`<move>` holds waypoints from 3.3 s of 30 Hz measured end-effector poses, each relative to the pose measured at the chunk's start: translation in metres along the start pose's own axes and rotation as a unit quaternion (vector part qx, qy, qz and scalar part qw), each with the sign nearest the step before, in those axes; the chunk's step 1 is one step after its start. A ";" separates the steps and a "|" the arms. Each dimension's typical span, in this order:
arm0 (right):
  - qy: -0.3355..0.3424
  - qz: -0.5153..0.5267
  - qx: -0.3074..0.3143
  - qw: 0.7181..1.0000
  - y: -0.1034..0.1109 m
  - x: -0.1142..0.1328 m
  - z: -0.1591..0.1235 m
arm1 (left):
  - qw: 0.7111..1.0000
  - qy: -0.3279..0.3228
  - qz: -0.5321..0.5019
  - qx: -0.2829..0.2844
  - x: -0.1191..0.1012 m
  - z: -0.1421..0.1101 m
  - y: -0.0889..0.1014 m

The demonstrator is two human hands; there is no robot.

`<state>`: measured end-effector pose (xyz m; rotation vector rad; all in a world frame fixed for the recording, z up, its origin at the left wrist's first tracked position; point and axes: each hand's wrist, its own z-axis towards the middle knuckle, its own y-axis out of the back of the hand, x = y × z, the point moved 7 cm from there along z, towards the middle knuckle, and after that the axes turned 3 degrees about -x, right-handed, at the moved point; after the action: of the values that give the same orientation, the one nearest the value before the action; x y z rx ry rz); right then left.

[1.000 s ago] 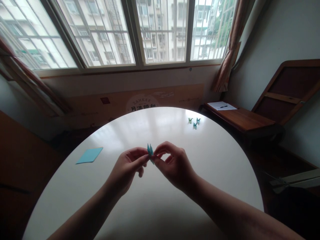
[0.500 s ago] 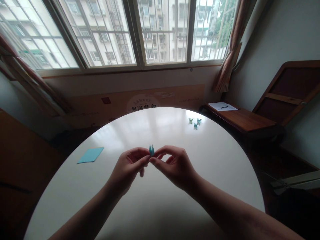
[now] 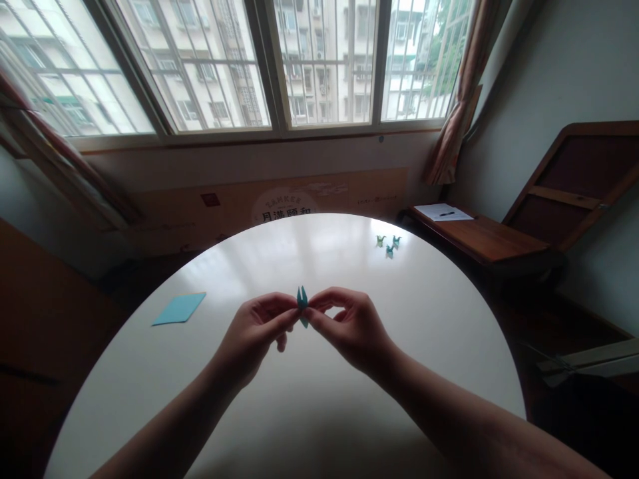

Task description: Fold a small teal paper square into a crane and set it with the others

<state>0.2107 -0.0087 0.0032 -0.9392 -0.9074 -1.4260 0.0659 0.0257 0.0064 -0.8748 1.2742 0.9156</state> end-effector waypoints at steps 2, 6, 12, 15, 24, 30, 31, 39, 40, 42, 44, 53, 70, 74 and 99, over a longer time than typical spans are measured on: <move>-0.010 0.016 -0.007 1.000 0.000 -0.002 0.001 | 1.000 0.013 -0.017 -0.002 0.001 0.001 0.000; -0.053 0.050 -0.014 0.997 0.002 -0.010 0.002 | 1.000 0.022 -0.015 -0.001 0.004 0.001 0.000; -0.087 0.069 0.018 0.994 0.000 -0.019 0.003 | 1.000 0.017 -0.003 0.009 0.004 0.001 0.002; -0.120 0.099 0.055 0.986 -0.005 -0.023 0.002 | 1.000 0.019 -0.005 0.008 0.004 0.002 0.002; -0.140 0.110 0.035 0.983 -0.005 -0.024 0.002 | 0.999 -0.001 0.028 0.014 0.002 0.001 0.001; -0.149 0.126 0.040 0.980 -0.007 -0.027 0.002 | 0.998 -0.019 0.062 0.001 0.001 0.002 0.003; -0.157 0.131 0.039 0.978 -0.007 -0.028 0.002 | 0.998 -0.018 0.060 0.003 0.001 0.002 0.003; -0.177 0.125 0.037 0.976 -0.007 -0.029 0.000 | 0.999 0.005 0.041 0.001 0.004 0.002 0.001; -0.174 0.121 0.038 0.977 -0.007 -0.028 0.000 | 0.999 0.005 0.040 -0.002 0.004 0.002 0.002; -0.170 0.113 0.040 0.978 -0.007 -0.027 0.000 | 0.999 0.001 0.043 -0.005 0.004 0.002 0.002; -0.170 0.107 0.042 0.979 -0.007 -0.028 0.000 | 0.999 -0.004 0.050 -0.011 0.004 0.002 0.003; -0.171 0.116 0.048 0.977 -0.009 -0.031 -0.001 | 0.998 -0.026 0.064 -0.010 0.004 0.004 0.004; -0.112 0.089 0.053 0.988 -0.010 -0.030 0.000 | 0.996 -0.051 0.062 -0.039 0.001 0.002 0.009; -0.111 0.091 0.053 0.988 -0.009 -0.029 0.001 | 0.996 -0.033 0.070 -0.037 0.004 0.002 0.008; -0.195 0.151 0.031 0.969 -0.008 -0.033 -0.001 | 0.997 -0.050 0.053 -0.027 0.006 0.005 0.008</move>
<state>0.2037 0.0039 -0.0280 -1.2778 -1.0364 -0.9636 0.0609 0.0336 0.0001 -0.8001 1.2236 1.0698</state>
